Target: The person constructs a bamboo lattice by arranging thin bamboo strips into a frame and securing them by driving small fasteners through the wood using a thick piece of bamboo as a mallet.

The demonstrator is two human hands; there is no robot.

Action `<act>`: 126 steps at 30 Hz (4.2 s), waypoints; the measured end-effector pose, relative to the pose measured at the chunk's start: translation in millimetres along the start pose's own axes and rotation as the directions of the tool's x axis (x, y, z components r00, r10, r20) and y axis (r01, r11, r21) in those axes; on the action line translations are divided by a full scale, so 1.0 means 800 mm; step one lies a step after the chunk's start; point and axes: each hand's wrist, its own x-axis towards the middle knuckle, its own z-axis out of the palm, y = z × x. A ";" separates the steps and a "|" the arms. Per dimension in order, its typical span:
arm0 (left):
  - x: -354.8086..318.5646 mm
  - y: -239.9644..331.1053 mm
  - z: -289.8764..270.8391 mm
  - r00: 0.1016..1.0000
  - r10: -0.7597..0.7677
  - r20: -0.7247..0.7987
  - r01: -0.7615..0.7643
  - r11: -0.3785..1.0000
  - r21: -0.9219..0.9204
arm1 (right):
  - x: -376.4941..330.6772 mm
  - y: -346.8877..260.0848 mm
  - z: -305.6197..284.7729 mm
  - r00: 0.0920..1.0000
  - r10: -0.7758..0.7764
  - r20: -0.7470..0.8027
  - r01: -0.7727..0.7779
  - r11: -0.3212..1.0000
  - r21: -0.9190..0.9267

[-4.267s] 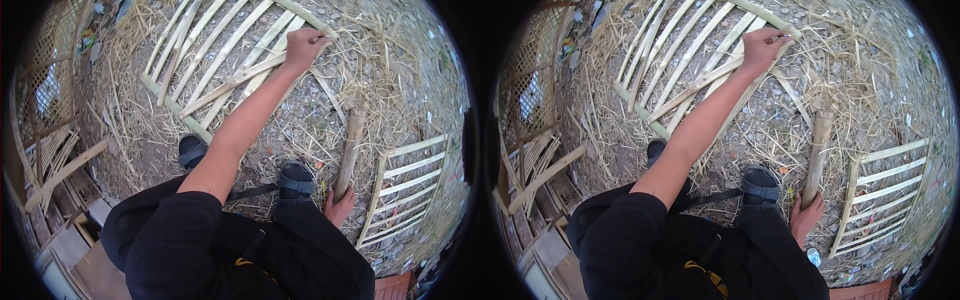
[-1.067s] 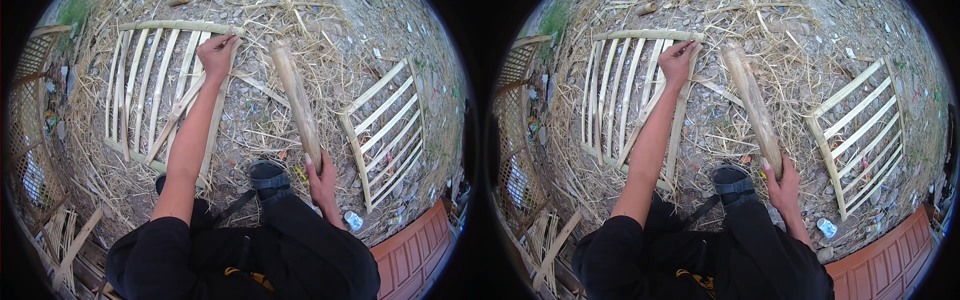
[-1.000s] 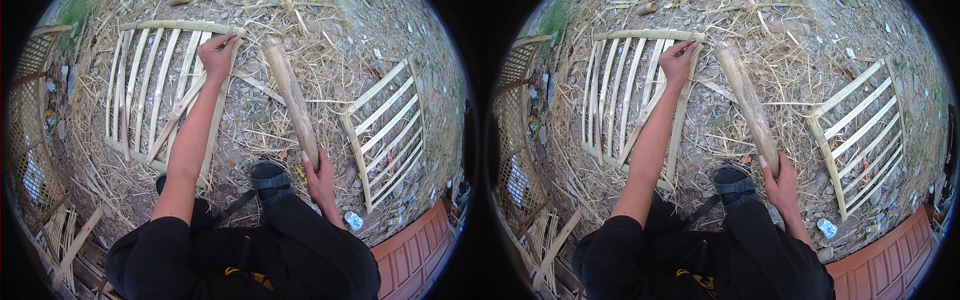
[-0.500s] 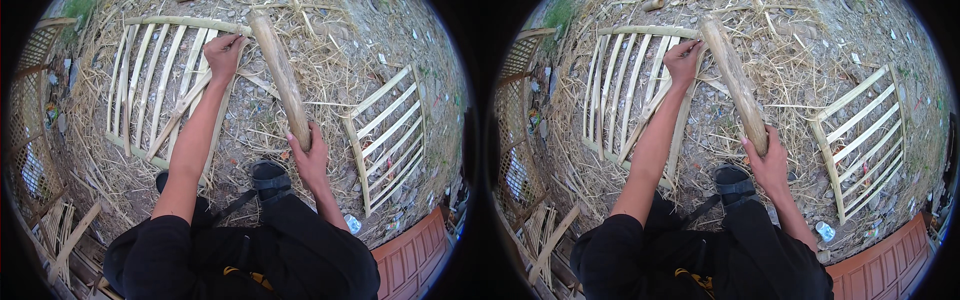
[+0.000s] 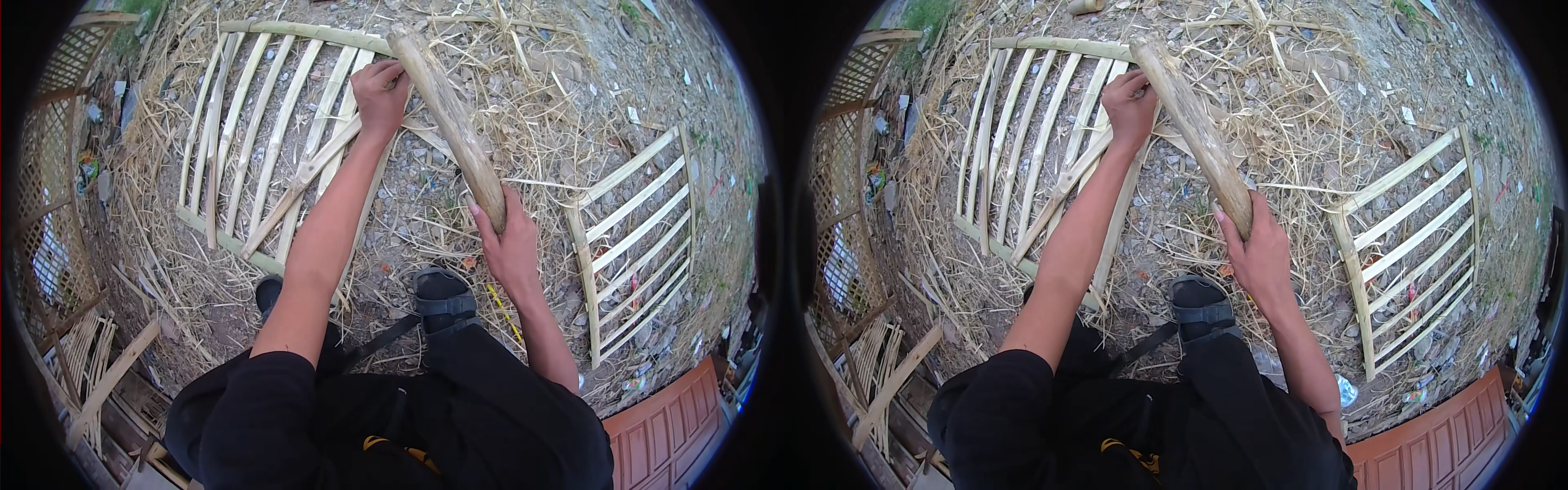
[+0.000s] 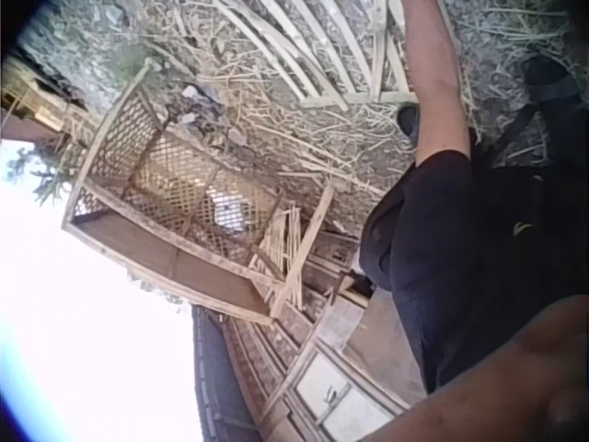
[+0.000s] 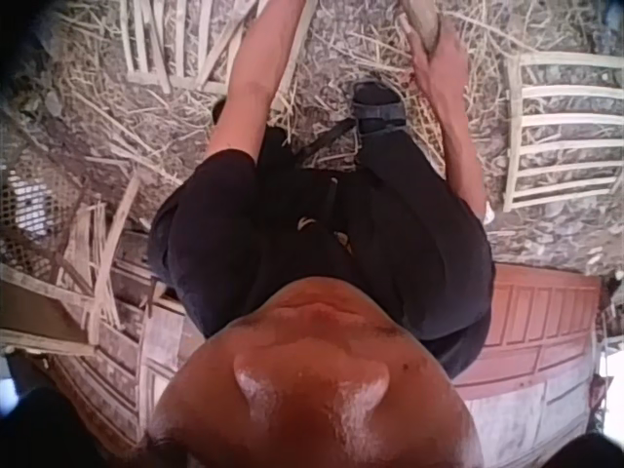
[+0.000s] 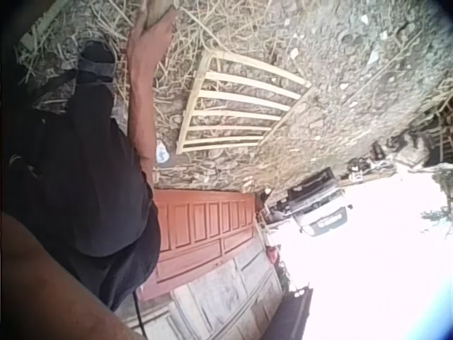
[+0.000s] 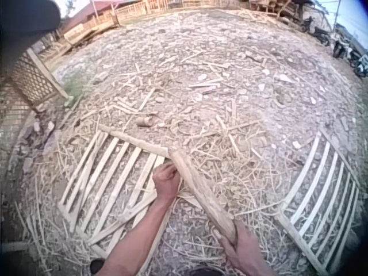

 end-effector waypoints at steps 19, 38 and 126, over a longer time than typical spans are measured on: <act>0.000 0.004 0.000 1.000 0.006 0.023 -0.007 0.999 0.047 | -0.006 0.020 0.016 0.999 0.026 -0.029 -0.025 0.999 0.029; 0.002 0.022 0.001 0.997 -0.054 0.060 0.043 0.985 0.168 | -0.037 0.084 0.002 0.921 0.175 -0.348 -0.248 0.952 -0.178; 0.441 0.330 -0.581 0.920 0.138 0.367 -0.022 0.953 -0.302 | -0.027 0.052 -0.020 0.948 -0.118 -0.295 -0.031 0.889 -0.458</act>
